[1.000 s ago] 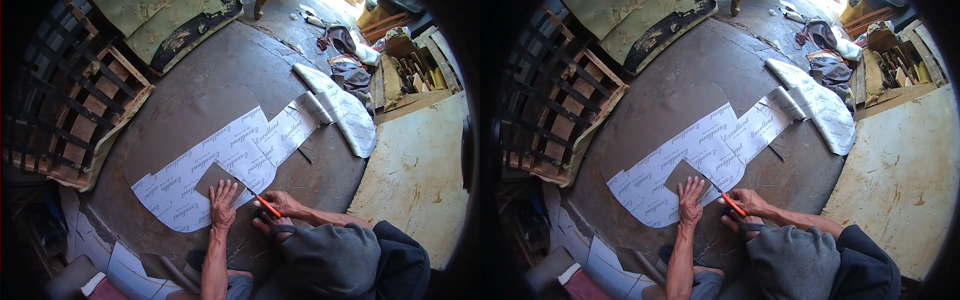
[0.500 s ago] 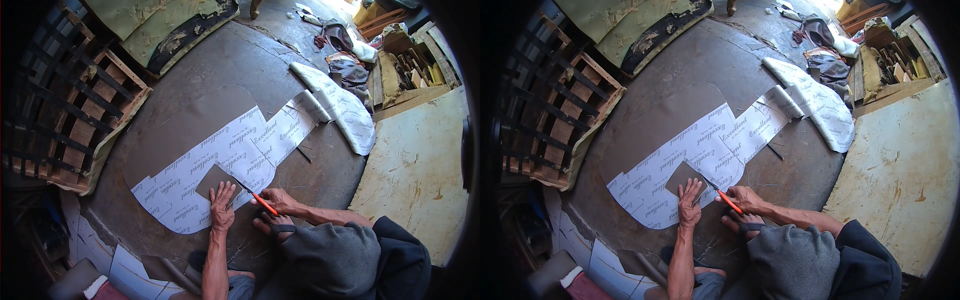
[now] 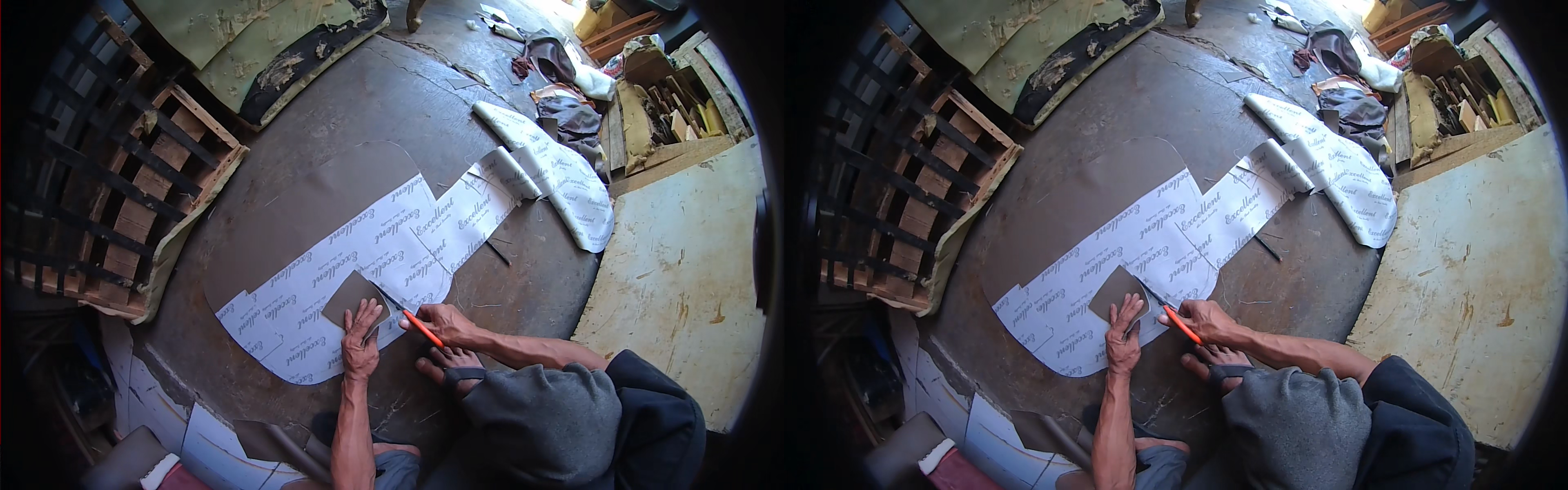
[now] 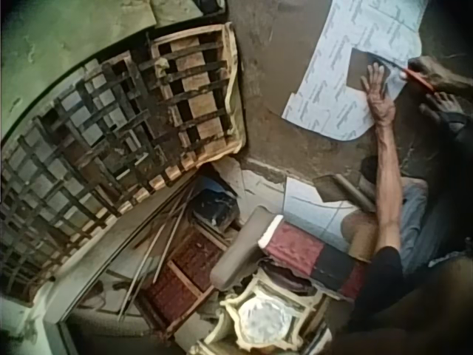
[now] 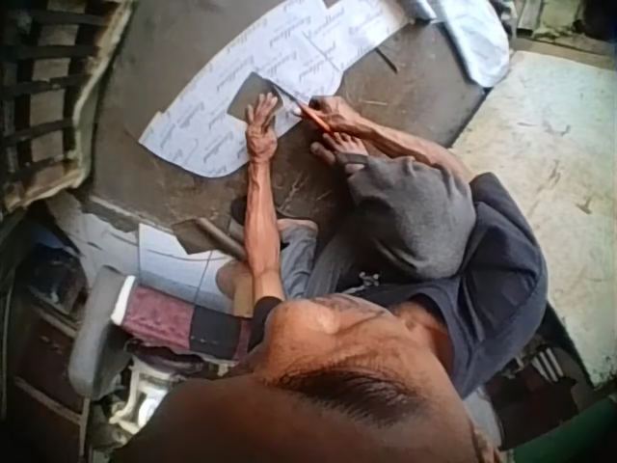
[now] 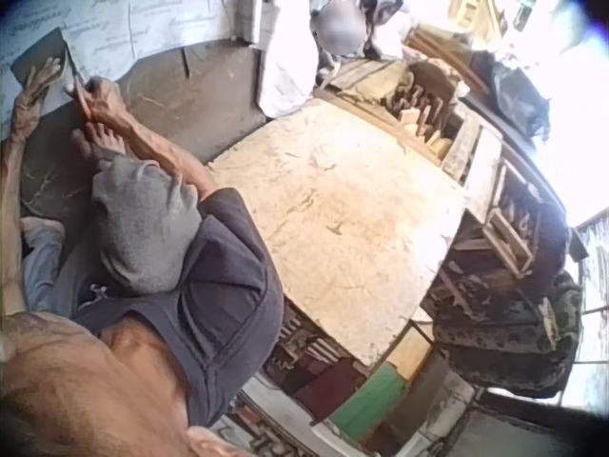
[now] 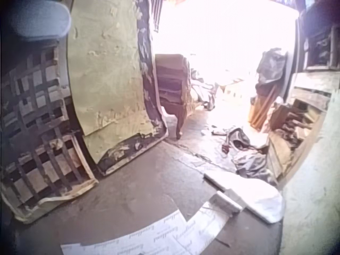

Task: The person uses shears to cut around a paper template placed on a piece of brown upholstery fabric on the floor.

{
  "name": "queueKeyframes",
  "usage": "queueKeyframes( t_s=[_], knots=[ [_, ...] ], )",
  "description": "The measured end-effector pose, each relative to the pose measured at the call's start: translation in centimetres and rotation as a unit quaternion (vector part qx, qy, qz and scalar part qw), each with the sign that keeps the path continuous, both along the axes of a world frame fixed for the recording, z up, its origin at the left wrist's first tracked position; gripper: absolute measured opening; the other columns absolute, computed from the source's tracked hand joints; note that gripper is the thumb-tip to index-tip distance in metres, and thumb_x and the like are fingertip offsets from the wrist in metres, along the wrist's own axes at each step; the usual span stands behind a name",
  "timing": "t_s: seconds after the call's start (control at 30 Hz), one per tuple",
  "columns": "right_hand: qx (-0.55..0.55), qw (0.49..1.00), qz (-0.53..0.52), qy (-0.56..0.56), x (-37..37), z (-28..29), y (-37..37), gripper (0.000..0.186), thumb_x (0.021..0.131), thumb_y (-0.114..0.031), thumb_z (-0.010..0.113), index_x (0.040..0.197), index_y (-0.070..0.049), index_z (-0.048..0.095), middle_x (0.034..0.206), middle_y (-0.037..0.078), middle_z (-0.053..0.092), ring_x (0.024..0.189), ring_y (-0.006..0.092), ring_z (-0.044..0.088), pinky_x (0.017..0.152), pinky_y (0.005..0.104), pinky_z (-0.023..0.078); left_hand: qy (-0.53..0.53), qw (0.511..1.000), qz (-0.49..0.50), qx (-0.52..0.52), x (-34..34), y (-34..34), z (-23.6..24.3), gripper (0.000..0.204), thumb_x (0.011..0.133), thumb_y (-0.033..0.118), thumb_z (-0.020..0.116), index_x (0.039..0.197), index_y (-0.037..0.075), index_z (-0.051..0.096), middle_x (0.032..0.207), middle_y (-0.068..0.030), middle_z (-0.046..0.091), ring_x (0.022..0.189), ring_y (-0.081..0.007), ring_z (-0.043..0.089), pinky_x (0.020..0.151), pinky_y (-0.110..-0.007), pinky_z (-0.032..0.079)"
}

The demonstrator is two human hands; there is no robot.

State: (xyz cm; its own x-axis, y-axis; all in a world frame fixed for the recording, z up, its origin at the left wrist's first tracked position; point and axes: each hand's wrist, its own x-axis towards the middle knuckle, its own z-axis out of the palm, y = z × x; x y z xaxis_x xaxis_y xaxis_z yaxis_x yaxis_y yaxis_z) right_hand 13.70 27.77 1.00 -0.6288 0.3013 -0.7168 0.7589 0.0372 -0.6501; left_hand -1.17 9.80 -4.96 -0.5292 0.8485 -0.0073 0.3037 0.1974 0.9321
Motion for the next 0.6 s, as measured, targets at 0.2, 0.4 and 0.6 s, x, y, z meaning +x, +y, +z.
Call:
queueKeyframes(
  t_s=[0.2, 0.4, 0.6],
  knots=[
    [0.016, 1.000, 0.005, 0.003, -0.8, -0.3, -0.3, 0.086, 0.083, -0.080, 0.061, 0.095, 0.005, 0.069, 0.081, 0.016, 0.068, 0.081, 0.0233, 0.066, 0.069, 0.0387, 0.053, -0.106, 0.994, 0.013, 0.025, -1.2, -0.4, 0.5, 0.032, 0.104, 0.006, 0.051, 0.132, 0.012, 0.066, 0.138, -0.0072, 0.064, 0.142, -0.0259, 0.048, 0.125, -0.050, 0.015],
    [0.038, 0.999, -0.001, 0.008, -1.7, -1.0, 0.2, 0.087, 0.084, -0.079, 0.060, 0.098, 0.006, 0.070, 0.082, 0.018, 0.068, 0.081, 0.0262, 0.067, 0.069, 0.0393, 0.053, -0.137, 0.990, 0.006, 0.045, -1.2, 0.1, 1.2, 0.028, 0.105, 0.007, 0.050, 0.127, 0.010, 0.067, 0.136, -0.0091, 0.066, 0.142, -0.0254, 0.048, 0.125, -0.049, 0.014],
    [0.027, 1.000, -0.002, 0.003, -2.3, -1.1, -0.5, 0.079, 0.086, -0.075, 0.063, 0.094, 0.003, 0.068, 0.076, 0.012, 0.063, 0.074, 0.0193, 0.061, 0.064, 0.0372, 0.048, -0.185, 0.980, 0.028, 0.069, -1.7, -0.8, 0.7, 0.026, 0.105, 0.007, 0.049, 0.124, 0.006, 0.068, 0.135, -0.0117, 0.066, 0.139, -0.0249, 0.051, 0.125, -0.047, 0.015]
  ],
)
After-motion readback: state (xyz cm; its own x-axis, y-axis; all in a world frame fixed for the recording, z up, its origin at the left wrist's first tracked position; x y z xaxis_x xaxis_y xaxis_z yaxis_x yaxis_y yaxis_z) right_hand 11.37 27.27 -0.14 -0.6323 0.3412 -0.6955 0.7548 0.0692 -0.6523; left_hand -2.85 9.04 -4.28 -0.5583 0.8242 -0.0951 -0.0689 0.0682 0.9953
